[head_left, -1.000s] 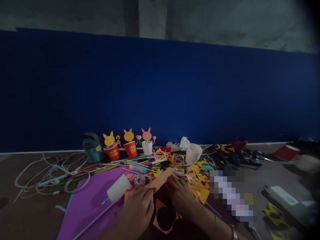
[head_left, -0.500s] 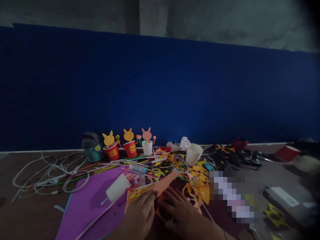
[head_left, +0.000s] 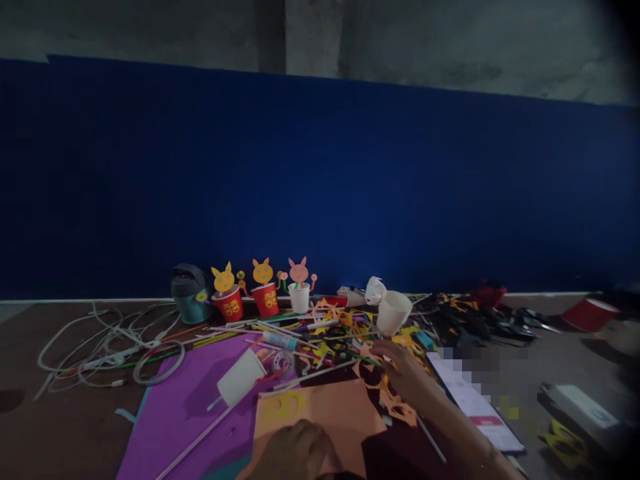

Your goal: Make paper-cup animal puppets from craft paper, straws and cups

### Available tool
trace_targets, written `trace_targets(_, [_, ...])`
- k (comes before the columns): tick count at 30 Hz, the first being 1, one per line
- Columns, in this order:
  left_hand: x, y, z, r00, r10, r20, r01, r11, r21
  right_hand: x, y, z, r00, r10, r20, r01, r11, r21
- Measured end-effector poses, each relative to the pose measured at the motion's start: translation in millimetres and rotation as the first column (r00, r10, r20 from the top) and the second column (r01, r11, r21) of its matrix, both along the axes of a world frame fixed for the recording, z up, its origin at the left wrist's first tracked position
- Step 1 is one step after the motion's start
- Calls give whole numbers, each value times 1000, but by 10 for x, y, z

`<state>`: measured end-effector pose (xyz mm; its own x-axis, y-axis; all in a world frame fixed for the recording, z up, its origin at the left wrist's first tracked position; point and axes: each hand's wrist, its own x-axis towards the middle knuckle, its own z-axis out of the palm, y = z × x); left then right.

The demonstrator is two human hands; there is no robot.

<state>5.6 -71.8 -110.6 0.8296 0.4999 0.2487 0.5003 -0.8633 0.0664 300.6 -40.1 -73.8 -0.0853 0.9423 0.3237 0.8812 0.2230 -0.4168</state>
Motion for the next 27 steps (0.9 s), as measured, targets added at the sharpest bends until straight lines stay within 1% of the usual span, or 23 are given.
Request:
trace_targets(1, [-4, 50, 96, 998, 55, 11, -55, 998, -5, 3, 9, 40, 1000, -22, 11, 22, 1000, -14])
trace_targets(2, [-6, 114, 203, 983, 183, 0, -183, 983, 13, -1, 18, 76, 998, -50, 29, 51, 998, -26])
trace_targets(3, [-5, 189, 310, 957, 289, -31, -288, 957, 42, -9, 30, 108, 996, -77, 53, 79, 996, -34])
trace_targets(4, [-2, 271, 409, 931, 358, -72, -352, 932, 85, -20, 43, 135, 991, -106, 79, 109, 993, -36])
trace_targets(6, [11, 426, 553, 874, 465, -142, -444, 882, 158, -43, 75, 169, 981, -149, 124, 155, 987, -41])
trace_targets(8, [26, 537, 614, 856, 482, -190, -454, 874, 172, -58, 106, 184, 975, -165, 148, 175, 983, -59])
trace_targets(11, [19, 607, 610, 868, 449, -213, -434, 894, 115, -64, 136, 185, 973, -174, 152, 190, 977, -99])
trace_targets(13, [-19, 635, 607, 881, 431, -197, -427, 902, 63, -62, 144, 178, 973, -173, 152, 193, 973, -127])
trace_targets(15, [-75, 683, 645, 892, 417, -175, -421, 907, 17, -64, 145, 169, 971, -179, 160, 202, 970, -139])
trace_targets(17, [-127, 747, 742, 897, 411, -165, -421, 906, -32, -74, 146, 165, 968, -183, 173, 207, 969, -136])
trace_targets(19, [-150, 787, 887, 892, 427, -146, -439, 897, -59, -93, 152, 172, 967, -179, 179, 201, 972, -118])
trace_targets(21, [-124, 757, 1032, 887, 452, -94, -456, 890, -24, -116, 170, 190, 969, -175, 176, 193, 977, -91])
trace_targets(22, [-92, 710, 1080, 897, 438, -61, -439, 899, -8, -128, 186, 201, 968, -180, 176, 196, 978, -76])
trace_targets(23, [-47, 645, 1098, 928, 368, -61, -371, 928, -35, -139, 206, 212, 966, -188, 178, 202, 977, -62])
trace_targets(24, [8, 567, 1078, 961, 271, -59, -275, 959, -71, -150, 230, 224, 964, -198, 179, 210, 976, -53])
trace_targets(25, [71, 485, 1018, 987, 155, -48, -160, 982, -103, -159, 255, 234, 962, -206, 177, 217, 975, -48])
trace_targets(27, [205, 334, 792, 1000, 13, -6, -14, 993, -114, -172, 305, 248, 962, -213, 170, 224, 973, -47])
